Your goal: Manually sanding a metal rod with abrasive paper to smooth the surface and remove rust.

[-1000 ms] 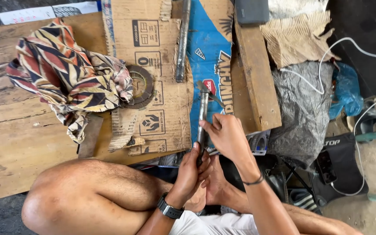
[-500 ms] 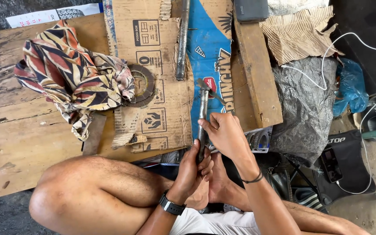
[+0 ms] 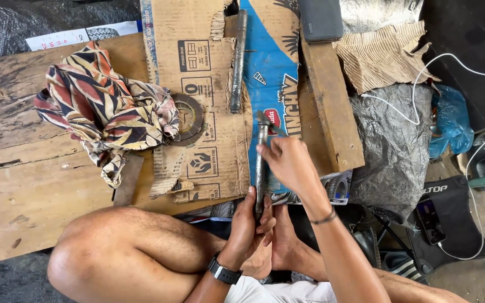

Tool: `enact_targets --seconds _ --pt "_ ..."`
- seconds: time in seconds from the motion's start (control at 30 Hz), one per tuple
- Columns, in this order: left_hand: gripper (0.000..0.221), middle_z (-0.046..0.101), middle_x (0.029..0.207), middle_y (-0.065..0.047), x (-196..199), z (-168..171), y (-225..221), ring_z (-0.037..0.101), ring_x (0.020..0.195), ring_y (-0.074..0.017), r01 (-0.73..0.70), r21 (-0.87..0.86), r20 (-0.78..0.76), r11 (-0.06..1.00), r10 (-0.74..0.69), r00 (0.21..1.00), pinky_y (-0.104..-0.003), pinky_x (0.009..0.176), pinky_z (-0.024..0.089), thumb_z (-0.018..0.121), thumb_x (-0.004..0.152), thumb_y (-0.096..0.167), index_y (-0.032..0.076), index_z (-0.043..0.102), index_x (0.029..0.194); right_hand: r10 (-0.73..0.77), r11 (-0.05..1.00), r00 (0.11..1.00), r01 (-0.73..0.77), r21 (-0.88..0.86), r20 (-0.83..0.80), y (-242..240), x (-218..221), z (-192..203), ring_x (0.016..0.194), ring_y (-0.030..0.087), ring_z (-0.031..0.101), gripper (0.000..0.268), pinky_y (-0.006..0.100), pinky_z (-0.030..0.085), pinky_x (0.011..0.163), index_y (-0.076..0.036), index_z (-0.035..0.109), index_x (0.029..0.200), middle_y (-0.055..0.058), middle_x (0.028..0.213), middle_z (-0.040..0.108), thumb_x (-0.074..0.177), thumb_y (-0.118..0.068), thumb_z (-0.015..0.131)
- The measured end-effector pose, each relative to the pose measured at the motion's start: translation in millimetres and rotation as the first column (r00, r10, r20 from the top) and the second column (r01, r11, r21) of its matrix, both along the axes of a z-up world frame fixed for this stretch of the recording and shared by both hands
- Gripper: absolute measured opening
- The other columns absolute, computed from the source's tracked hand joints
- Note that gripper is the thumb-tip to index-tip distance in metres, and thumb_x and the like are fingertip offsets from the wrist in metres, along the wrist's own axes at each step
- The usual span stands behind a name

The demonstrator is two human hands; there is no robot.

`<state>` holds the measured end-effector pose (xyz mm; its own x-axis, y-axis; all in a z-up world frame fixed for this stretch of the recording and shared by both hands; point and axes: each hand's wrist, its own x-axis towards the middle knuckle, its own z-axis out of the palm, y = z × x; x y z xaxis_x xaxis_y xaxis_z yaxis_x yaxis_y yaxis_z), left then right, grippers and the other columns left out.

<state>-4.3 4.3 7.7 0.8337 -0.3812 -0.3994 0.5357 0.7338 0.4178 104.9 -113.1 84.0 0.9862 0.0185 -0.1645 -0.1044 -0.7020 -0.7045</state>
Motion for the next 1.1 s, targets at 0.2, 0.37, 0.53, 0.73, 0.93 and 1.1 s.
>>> enact_targets --seconds 0.2,0.37,0.53,0.73,0.93,1.1 --pt "0.045 0.036 0.059 0.000 2 -8 -1 0.032 0.041 -0.0064 -0.021 0.005 -0.029 1.000 0.021 0.999 -0.025 0.032 0.034 0.043 0.110 0.044 0.002 0.055 0.097 -0.010 1.000 1.000 0.010 -0.029 -0.007 -3 -26 3 0.042 0.016 0.033 0.059 0.034 0.039 0.040 -0.003 0.039 0.055 0.005 0.047 0.039 0.090 -0.021 0.083" --pt "0.051 0.040 0.056 -0.002 3 -6 4 0.041 0.047 -0.0118 -0.005 0.149 0.033 0.989 0.000 0.999 -0.028 0.045 0.042 0.040 0.110 0.045 0.002 0.057 0.089 -0.031 0.999 0.997 0.031 0.009 0.067 -5 15 -4 0.041 0.013 0.036 0.051 0.030 0.035 0.041 -0.003 0.047 0.058 0.005 0.052 0.050 0.095 -0.019 0.078" --pt "0.053 0.040 0.060 -0.002 3 1 9 0.042 0.050 -0.0123 0.038 0.171 -0.029 0.984 -0.034 0.999 -0.029 0.049 0.042 0.039 0.110 0.048 0.002 0.060 0.092 -0.008 1.000 0.985 0.013 -0.024 0.174 2 13 -4 0.043 0.017 0.035 0.055 0.035 0.040 0.045 -0.002 0.041 0.057 0.004 0.049 0.039 0.095 -0.018 0.078" --pt "0.047 0.035 0.060 0.001 2 -9 5 0.035 0.049 -0.0098 -0.006 0.037 -0.054 0.999 0.008 0.999 -0.026 0.043 0.033 0.039 0.111 0.046 0.006 0.053 0.091 0.057 0.998 0.997 -0.059 -0.033 -0.043 5 -36 -3 0.044 0.019 0.038 0.054 0.035 0.044 0.044 -0.003 0.039 0.058 0.006 0.050 0.042 0.091 -0.020 0.078" --pt "0.050 0.030 0.057 0.002 2 -10 3 0.032 0.045 -0.0100 -0.019 0.066 -0.046 0.998 0.022 0.999 -0.027 0.038 0.034 0.038 0.111 0.048 0.005 0.052 0.090 0.001 1.000 1.000 -0.002 0.023 0.027 -3 3 -12 0.039 0.012 0.034 0.059 0.027 0.035 0.040 -0.010 0.038 0.054 0.002 0.046 0.044 0.093 -0.022 0.081" --pt "0.051 0.030 0.058 0.003 2 -3 4 0.032 0.045 -0.0090 0.000 0.073 -0.033 0.997 0.002 0.999 -0.026 0.038 0.034 0.037 0.111 0.050 0.006 0.053 0.091 -0.015 1.000 0.992 0.014 0.012 0.127 -5 21 -8 0.047 0.017 0.033 0.057 0.034 0.039 0.046 -0.004 0.037 0.058 0.003 0.051 0.037 0.093 -0.019 0.080"
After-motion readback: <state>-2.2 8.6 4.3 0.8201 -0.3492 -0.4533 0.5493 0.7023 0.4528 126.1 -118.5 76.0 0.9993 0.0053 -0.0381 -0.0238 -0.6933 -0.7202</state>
